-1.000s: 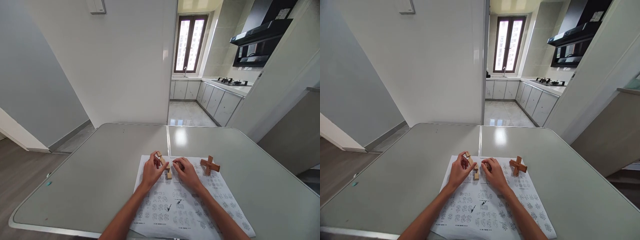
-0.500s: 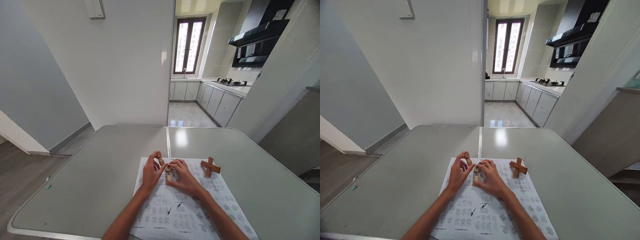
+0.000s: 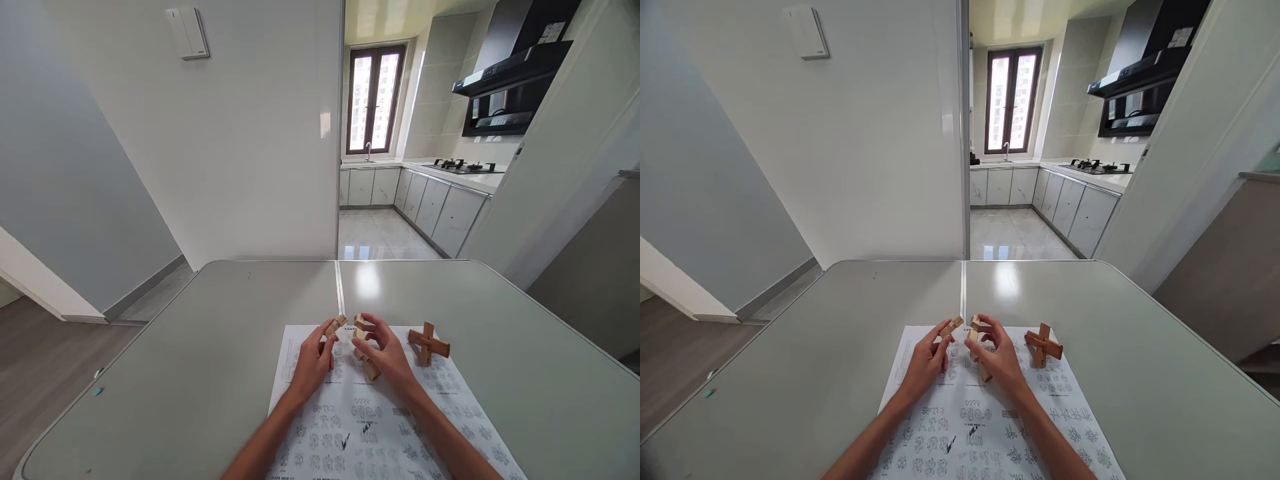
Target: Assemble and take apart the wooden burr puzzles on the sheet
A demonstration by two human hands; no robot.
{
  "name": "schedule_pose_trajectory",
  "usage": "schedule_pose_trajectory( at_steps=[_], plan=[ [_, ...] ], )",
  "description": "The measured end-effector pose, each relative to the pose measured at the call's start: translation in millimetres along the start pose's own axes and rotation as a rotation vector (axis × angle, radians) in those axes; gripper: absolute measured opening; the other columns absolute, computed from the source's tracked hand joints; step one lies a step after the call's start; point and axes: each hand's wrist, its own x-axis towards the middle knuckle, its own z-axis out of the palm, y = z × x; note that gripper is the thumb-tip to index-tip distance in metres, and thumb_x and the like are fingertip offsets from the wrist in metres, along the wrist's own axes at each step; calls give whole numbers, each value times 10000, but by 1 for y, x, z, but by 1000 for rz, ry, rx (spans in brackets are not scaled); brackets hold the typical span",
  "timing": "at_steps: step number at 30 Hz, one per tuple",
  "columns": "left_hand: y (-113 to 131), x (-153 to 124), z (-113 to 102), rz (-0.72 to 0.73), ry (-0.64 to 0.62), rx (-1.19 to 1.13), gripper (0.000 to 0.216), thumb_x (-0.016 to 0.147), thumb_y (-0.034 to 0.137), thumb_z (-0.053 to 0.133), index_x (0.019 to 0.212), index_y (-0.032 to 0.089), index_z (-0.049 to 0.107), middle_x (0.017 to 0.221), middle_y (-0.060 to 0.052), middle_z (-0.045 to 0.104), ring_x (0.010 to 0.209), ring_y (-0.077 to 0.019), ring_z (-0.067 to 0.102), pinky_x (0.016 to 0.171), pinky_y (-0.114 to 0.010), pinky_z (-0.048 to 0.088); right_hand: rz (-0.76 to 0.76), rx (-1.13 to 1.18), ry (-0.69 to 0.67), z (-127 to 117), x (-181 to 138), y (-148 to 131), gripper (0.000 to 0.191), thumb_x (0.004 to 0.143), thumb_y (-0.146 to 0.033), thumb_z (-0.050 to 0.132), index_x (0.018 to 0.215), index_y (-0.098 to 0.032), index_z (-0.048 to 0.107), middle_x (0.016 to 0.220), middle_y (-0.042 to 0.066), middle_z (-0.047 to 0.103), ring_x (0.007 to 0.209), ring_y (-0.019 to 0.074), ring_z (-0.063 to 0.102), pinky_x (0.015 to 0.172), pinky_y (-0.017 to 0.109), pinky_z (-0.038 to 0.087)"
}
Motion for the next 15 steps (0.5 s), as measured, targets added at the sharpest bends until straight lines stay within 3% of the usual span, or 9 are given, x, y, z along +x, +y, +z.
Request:
schedule_pose_trajectory(
  at_steps=[4, 9, 15],
  plan=[
    [-2, 1, 1, -12, -47, -38, 505, 1032, 550, 479, 1392, 205, 561, 981, -47, 670, 533, -92, 517, 503, -222, 438, -121, -126, 5, 2, -3, -6, 596, 853, -469, 783, 1390, -295, 589, 1406, 98, 652, 1171, 292, 637, 996, 482, 544],
    [2, 1, 1, -15, -99, -43, 495, 1006, 613, 500, 1244, 191, 604, 903, -41, 675, 586, -121, 517, 520, -226, 404, -183, -265, -50, 6, -9, -15, 577, 848, -407, 783, 1391, -319, 607, 1397, 83, 648, 1086, 282, 644, 965, 470, 567],
    [11, -1, -1, -45, -191, -66, 512, 1021, 620, 465, 1261, 197, 625, 762, -7, 629, 603, -138, 517, 550, -241, 430, -185, -237, -101, 10, -14, -17, 568, 860, -334, 760, 1403, -335, 593, 1375, 98, 608, 1106, 282, 635, 806, 386, 630]
  ],
)
